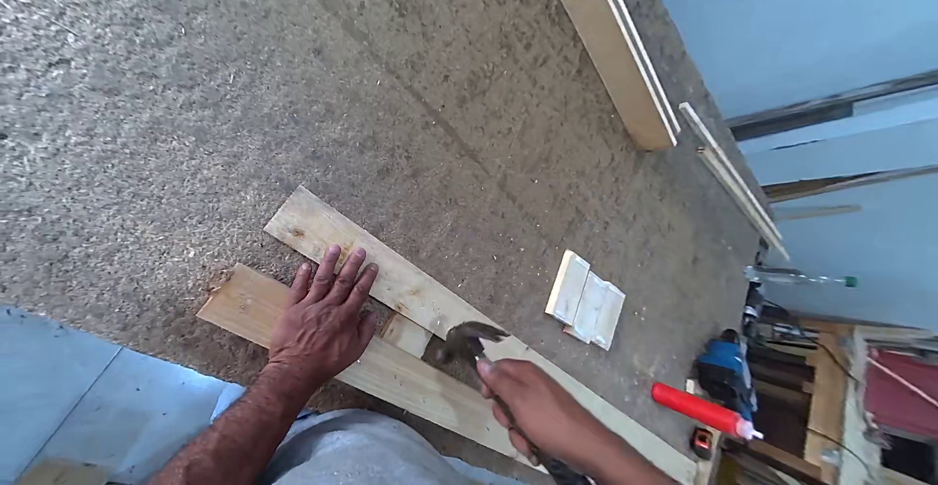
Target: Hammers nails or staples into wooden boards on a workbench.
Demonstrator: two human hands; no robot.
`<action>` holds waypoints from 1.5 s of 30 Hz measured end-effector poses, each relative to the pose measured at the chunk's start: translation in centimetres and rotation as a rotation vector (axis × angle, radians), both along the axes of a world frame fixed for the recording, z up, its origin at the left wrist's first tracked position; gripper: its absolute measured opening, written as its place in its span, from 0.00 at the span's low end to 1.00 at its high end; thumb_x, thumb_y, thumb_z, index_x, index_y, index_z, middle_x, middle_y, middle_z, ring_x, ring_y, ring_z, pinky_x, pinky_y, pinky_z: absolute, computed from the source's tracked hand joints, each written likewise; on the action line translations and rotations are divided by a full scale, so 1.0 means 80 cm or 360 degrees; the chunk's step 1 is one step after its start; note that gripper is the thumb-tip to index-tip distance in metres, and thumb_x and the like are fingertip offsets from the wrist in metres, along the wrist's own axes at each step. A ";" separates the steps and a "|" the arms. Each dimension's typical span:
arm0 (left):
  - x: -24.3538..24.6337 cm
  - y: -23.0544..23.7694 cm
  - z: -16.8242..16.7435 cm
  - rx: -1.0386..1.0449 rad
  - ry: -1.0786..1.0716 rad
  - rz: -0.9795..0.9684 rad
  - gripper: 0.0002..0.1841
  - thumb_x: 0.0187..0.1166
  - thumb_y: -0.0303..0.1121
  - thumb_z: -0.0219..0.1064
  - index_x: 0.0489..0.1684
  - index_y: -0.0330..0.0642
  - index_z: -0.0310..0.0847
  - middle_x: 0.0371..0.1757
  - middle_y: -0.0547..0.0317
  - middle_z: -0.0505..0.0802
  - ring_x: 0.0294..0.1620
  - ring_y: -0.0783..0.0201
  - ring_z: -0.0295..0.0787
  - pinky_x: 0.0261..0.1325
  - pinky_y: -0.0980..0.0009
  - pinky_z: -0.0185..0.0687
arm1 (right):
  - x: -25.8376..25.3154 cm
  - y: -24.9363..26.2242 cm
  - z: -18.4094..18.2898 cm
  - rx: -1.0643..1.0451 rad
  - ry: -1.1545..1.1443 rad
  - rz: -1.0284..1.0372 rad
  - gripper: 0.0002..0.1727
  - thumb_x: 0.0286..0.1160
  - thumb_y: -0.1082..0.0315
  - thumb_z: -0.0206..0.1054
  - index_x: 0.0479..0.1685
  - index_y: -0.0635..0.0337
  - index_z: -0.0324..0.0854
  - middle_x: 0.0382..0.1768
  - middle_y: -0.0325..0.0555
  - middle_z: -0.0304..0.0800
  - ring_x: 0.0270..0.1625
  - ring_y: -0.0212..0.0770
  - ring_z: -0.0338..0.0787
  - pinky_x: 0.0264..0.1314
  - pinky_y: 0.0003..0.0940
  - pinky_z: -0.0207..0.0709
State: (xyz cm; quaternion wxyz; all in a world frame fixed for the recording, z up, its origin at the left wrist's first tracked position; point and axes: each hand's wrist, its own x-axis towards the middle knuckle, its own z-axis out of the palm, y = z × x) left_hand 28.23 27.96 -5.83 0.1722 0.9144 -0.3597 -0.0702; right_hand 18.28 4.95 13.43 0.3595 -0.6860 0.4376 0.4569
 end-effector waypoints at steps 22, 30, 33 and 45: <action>0.000 -0.003 0.007 0.0106 0.0022 -0.0021 0.34 0.82 0.57 0.48 0.92 0.64 0.63 0.96 0.68 0.60 0.98 0.51 0.43 0.93 0.42 0.45 | -0.010 0.022 0.007 -0.0294 -0.2201 -0.0490 0.32 0.85 0.31 0.48 0.41 0.50 0.82 0.19 0.35 0.82 0.16 0.35 0.83 0.19 0.35 0.85; 0.002 -0.004 0.009 0.0128 0.0044 0.0028 0.34 0.80 0.56 0.49 0.91 0.66 0.64 0.95 0.71 0.61 0.97 0.51 0.45 0.90 0.42 0.51 | -0.035 0.010 -0.044 -0.0440 -0.0961 0.0476 0.36 0.87 0.37 0.48 0.56 0.62 0.86 0.29 0.47 0.88 0.32 0.45 0.90 0.37 0.50 0.85; 0.002 -0.005 0.012 0.0148 0.0037 0.0012 0.35 0.80 0.57 0.50 0.91 0.67 0.63 0.96 0.71 0.60 0.97 0.52 0.44 0.91 0.43 0.50 | -0.031 0.016 -0.012 -0.0421 -0.1761 -0.0038 0.35 0.89 0.36 0.48 0.50 0.64 0.81 0.22 0.37 0.82 0.19 0.33 0.83 0.20 0.34 0.83; 0.005 -0.009 0.023 0.0279 -0.0027 0.0053 0.35 0.79 0.58 0.50 0.91 0.70 0.63 0.95 0.74 0.61 0.97 0.55 0.46 0.91 0.47 0.52 | -0.075 0.026 -0.100 -0.0134 -0.1413 -0.0110 0.38 0.86 0.32 0.44 0.50 0.62 0.81 0.23 0.40 0.80 0.21 0.38 0.82 0.26 0.40 0.83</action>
